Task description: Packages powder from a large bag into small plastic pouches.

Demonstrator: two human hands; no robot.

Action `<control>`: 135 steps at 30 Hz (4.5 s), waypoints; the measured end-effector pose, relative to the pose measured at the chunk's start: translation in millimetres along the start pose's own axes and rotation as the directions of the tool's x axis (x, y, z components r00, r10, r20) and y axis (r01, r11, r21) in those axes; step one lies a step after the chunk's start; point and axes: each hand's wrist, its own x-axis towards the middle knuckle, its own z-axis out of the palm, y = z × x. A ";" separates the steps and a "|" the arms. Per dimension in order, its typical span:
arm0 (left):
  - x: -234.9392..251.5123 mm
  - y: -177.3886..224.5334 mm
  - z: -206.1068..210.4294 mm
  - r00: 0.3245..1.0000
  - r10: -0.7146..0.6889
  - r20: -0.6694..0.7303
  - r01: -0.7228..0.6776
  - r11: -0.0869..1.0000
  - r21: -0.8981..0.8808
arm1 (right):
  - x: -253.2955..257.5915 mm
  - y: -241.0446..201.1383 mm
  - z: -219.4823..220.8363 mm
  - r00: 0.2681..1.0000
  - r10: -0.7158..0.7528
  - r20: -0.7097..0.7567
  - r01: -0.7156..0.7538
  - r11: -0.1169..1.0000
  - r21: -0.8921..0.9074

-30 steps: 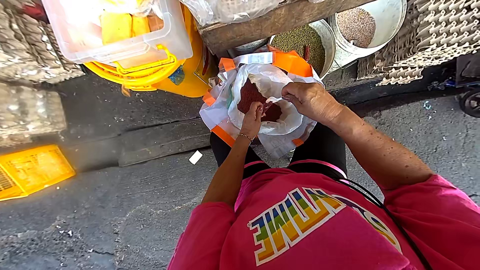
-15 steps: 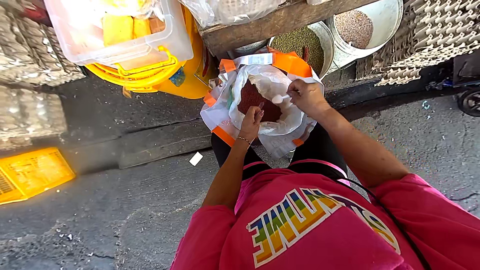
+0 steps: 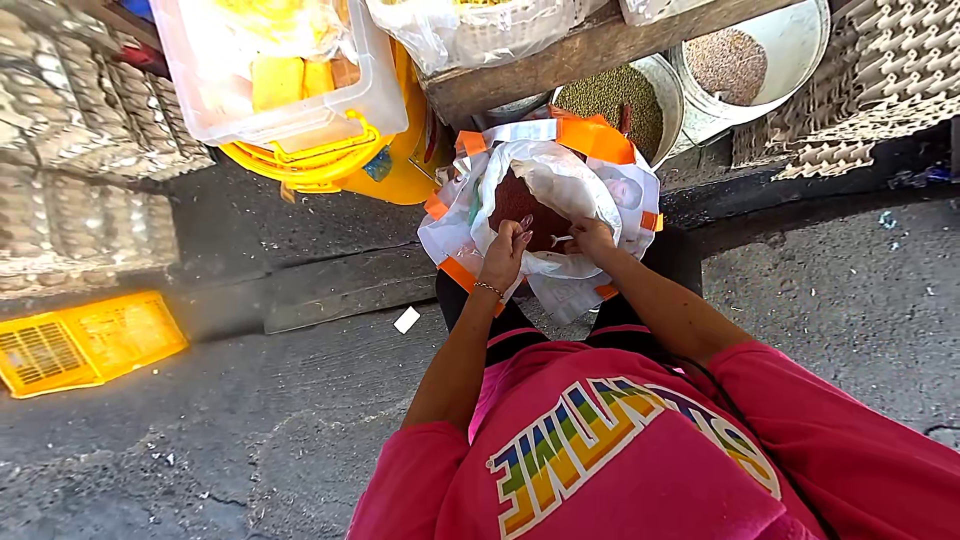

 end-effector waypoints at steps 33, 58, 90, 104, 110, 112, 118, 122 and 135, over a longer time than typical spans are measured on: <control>12.5 14.1 16.8 0.997 -0.020 0.081 0.015 0.998 0.059 | -144.5 -137.1 -77.1 0.788 -0.602 0.130 0.573 0.639 -0.514; 15.1 21.3 -3.8 0.980 0.107 -0.170 -0.130 0.983 -0.133 | -62.4 -72.9 -53.7 0.912 -0.408 0.042 0.339 0.693 -0.636; 23.1 29.4 -4.4 0.975 0.199 -0.100 -0.207 0.975 -0.081 | -138.6 -123.0 -101.1 0.880 -0.471 0.057 0.472 0.881 -0.020; 36.6 18.3 10.1 0.988 -0.119 0.100 0.097 0.976 0.194 | -145.6 -124.5 -103.9 0.872 -0.484 0.079 0.479 0.875 0.074; 28.8 14.0 -1.2 0.936 -0.231 0.266 0.166 0.955 0.245 | -136.9 -103.7 -100.9 0.899 -0.435 0.045 0.426 0.895 0.132; 25.0 17.1 -4.9 0.924 -0.202 0.324 0.126 0.962 0.241 | -136.1 -100.0 -100.5 0.904 -0.427 0.035 0.419 0.898 0.133; -1.3 24.2 -5.8 0.962 -0.095 0.255 0.046 0.980 0.193 | -137.9 -90.0 -100.3 0.902 -0.432 0.002 0.427 0.892 0.147; -13.2 23.4 -9.8 0.983 -0.125 0.136 0.087 0.962 0.258 | -131.2 -70.9 -96.5 0.911 -0.413 -0.001 0.409 0.902 0.141; -28.0 79.9 -39.4 0.988 -0.079 -0.132 0.062 0.990 -0.126 | -145.5 -61.8 -88.4 0.919 -0.388 -0.069 0.388 0.862 0.327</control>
